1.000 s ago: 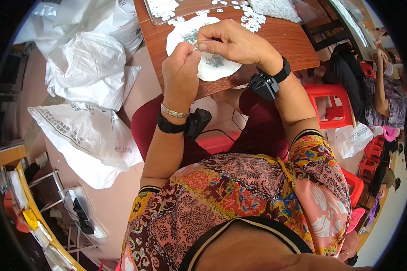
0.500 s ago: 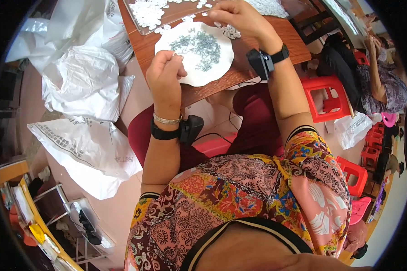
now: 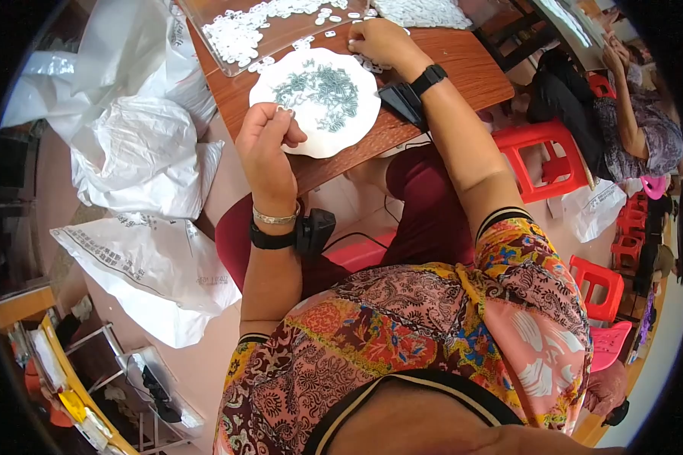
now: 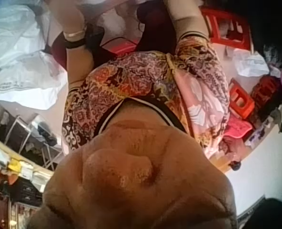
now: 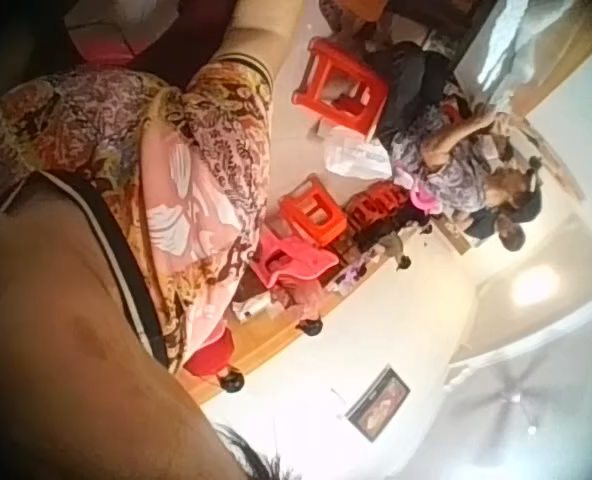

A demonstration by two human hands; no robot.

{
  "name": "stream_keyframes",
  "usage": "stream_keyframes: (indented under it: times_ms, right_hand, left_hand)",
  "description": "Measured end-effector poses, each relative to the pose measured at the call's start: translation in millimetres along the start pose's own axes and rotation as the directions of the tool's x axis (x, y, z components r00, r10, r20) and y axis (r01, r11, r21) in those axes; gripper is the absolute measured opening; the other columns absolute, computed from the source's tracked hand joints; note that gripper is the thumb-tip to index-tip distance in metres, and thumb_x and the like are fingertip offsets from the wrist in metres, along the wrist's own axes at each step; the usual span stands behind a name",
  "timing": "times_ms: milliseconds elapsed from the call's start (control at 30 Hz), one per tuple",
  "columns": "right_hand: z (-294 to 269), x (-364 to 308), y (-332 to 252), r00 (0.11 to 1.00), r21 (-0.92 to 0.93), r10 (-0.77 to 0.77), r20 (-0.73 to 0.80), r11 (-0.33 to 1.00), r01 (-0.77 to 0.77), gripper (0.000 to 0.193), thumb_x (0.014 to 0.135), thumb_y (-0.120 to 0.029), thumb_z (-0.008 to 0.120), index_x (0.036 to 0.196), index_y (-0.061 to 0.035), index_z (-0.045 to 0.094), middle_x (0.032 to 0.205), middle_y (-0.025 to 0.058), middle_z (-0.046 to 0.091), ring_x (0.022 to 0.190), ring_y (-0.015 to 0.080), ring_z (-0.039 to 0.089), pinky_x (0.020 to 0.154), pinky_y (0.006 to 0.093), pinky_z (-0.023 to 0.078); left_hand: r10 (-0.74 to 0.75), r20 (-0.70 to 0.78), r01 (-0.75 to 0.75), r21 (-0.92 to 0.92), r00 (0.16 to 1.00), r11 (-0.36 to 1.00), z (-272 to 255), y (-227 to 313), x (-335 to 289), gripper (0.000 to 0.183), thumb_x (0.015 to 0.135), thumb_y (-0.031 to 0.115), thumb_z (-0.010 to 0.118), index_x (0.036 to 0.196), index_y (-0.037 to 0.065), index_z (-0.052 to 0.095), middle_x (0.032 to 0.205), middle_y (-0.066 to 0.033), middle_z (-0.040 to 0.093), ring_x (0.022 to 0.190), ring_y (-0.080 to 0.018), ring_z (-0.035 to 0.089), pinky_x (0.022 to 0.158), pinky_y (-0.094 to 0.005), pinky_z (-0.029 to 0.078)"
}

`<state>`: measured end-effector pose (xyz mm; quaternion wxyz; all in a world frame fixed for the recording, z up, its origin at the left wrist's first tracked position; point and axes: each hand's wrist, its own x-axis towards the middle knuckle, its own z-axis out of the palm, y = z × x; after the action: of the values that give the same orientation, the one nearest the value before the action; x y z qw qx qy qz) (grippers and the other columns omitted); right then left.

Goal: Manually assembling small circular white plastic components onto green component bases.

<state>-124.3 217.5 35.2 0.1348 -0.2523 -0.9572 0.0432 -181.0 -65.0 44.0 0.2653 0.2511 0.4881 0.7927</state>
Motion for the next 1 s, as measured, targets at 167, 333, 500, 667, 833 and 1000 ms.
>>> stream_keyframes:
  times_ms: [167, 333, 500, 667, 833, 1000]
  right_hand:
    - [-10, -7, -9, 0.994, 0.565, -0.083, -0.072, 0.818, 0.109, 0.021, 0.087, -0.018, 0.063, 0.102, -0.0040, 0.068, 0.079, 0.0032, 0.067, 0.071, 0.0131, 0.061, 0.065, 0.0259, 0.047]
    - [-39, -23, -53, 0.978, 0.861, -0.155, 0.140, 0.507, -0.043, 0.021, 0.091, -0.017, 0.060, 0.103, -0.0019, 0.067, 0.081, 0.0001, 0.064, 0.070, 0.0051, 0.056, 0.065, 0.0189, 0.046]
    - [-52, -39, -92, 0.924, 0.950, -0.313, 0.220, 0.285, -0.130, 0.019, 0.089, -0.014, 0.061, 0.104, -0.0013, 0.064, 0.083, 0.0005, 0.065, 0.070, 0.0051, 0.058, 0.063, 0.0172, 0.046]
    - [-48, -45, -105, 0.881, 0.965, -0.416, 0.224, 0.219, -0.142, 0.018, 0.087, -0.008, 0.063, 0.103, 0.0004, 0.063, 0.084, 0.0010, 0.064, 0.071, 0.0055, 0.057, 0.063, 0.0181, 0.046]
    - [-47, -48, -111, 0.864, 0.963, -0.461, 0.203, 0.253, -0.091, 0.022, 0.086, -0.006, 0.063, 0.108, 0.0009, 0.063, 0.089, 0.0016, 0.065, 0.076, 0.0053, 0.057, 0.068, 0.0187, 0.047]
    - [-50, -54, -118, 0.909, 0.942, -0.381, 0.170, 0.335, -0.035, 0.023, 0.086, -0.006, 0.064, 0.108, -0.0011, 0.064, 0.091, 0.0004, 0.065, 0.081, 0.0042, 0.058, 0.072, 0.0184, 0.047]
  left_hand:
    - [0.014, -0.027, -0.015, -0.012, 1.000, 1.000, -2, 1, 0, 0.013, 0.087, 0.013, 0.052, 0.082, 0.001, 0.056, 0.063, -0.0021, 0.056, 0.060, -0.0083, 0.047, 0.059, -0.0231, 0.036]
    - [0.029, -0.041, -0.030, -0.020, 0.999, 0.999, 0, 3, -1, 0.012, 0.087, 0.012, 0.052, 0.083, 0.001, 0.056, 0.065, -0.0033, 0.058, 0.061, -0.0084, 0.047, 0.061, -0.0226, 0.036]
    - [0.030, -0.035, -0.032, -0.059, 0.999, 0.998, 1, 2, 0, 0.013, 0.087, 0.012, 0.052, 0.085, 0.000, 0.055, 0.072, -0.0064, 0.062, 0.064, -0.0087, 0.048, 0.064, -0.0220, 0.038]
    - [0.007, -0.027, -0.011, -0.142, 1.000, 0.990, -3, 4, 2, 0.013, 0.089, 0.012, 0.050, 0.087, 0.000, 0.055, 0.076, -0.0082, 0.063, 0.068, -0.0104, 0.053, 0.066, -0.0225, 0.041]
    - [0.010, -0.006, -0.011, -0.208, 1.000, 0.978, -7, 2, 4, 0.014, 0.090, 0.012, 0.048, 0.089, 0.000, 0.054, 0.080, -0.0102, 0.064, 0.073, -0.0132, 0.058, 0.068, -0.0235, 0.043]
    - [0.012, 0.006, -0.011, -0.248, 1.000, 0.969, -5, 2, 5, 0.013, 0.090, 0.011, 0.047, 0.089, 0.000, 0.055, 0.080, -0.0106, 0.064, 0.072, -0.0132, 0.059, 0.067, -0.0234, 0.043]
